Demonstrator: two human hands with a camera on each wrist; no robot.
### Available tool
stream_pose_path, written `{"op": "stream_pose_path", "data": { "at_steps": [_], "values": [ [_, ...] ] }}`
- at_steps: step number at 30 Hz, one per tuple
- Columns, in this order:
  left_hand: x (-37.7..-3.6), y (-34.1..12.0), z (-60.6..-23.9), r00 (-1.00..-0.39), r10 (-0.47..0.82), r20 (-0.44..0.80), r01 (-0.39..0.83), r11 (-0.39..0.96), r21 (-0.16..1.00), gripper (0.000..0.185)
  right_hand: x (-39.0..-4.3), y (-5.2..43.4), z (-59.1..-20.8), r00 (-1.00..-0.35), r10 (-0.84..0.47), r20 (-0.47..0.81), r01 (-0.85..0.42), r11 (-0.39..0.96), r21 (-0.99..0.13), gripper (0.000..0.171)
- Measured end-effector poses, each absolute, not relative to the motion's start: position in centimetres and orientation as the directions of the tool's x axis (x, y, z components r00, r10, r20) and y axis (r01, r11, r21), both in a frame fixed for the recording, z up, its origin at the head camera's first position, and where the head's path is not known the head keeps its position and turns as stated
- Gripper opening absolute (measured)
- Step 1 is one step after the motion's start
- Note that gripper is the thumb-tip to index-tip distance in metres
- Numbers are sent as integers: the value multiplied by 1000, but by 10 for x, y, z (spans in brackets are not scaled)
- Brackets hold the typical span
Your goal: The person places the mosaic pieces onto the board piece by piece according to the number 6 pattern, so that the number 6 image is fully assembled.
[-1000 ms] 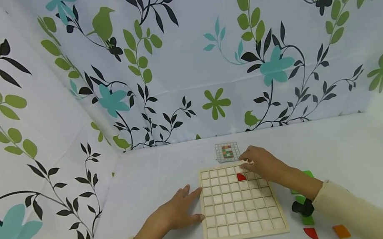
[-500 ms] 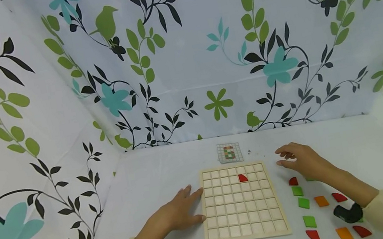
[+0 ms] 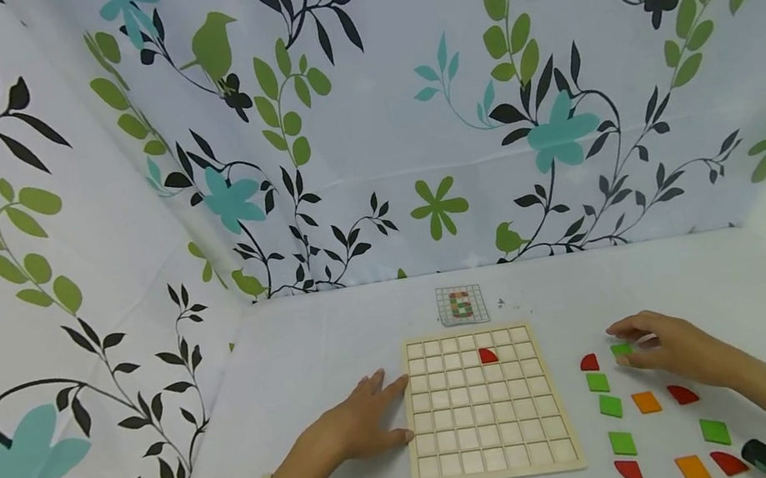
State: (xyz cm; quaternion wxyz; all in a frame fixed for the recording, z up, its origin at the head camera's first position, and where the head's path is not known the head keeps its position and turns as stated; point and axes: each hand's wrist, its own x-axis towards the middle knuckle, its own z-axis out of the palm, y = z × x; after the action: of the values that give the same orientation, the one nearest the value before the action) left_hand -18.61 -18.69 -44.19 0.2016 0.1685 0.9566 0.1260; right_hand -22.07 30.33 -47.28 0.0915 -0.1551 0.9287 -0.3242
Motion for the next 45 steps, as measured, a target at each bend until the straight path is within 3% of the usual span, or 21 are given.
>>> {"op": "stream_pose_path", "data": {
  "at_steps": [7,17,32,45],
  "values": [
    [-187,-186,-443,-861,386,-330,287,906,311,80,-216,312,-485,-943,-323,-78,-211,763,-612,57],
    [-186,-187,-444,-861,378,-340,282,912,299,80,-214,315,-494,-945,-328,18,-273,755,-597,43],
    [-186,-189,-446,-871,359,-334,258,915,311,80,-219,308,-492,-945,-322,55,-295,770,-566,29],
    [-188,-189,-446,-866,365,-342,264,914,307,80,-239,273,-468,-924,-357,134,-364,720,-591,29]
  ]
}}
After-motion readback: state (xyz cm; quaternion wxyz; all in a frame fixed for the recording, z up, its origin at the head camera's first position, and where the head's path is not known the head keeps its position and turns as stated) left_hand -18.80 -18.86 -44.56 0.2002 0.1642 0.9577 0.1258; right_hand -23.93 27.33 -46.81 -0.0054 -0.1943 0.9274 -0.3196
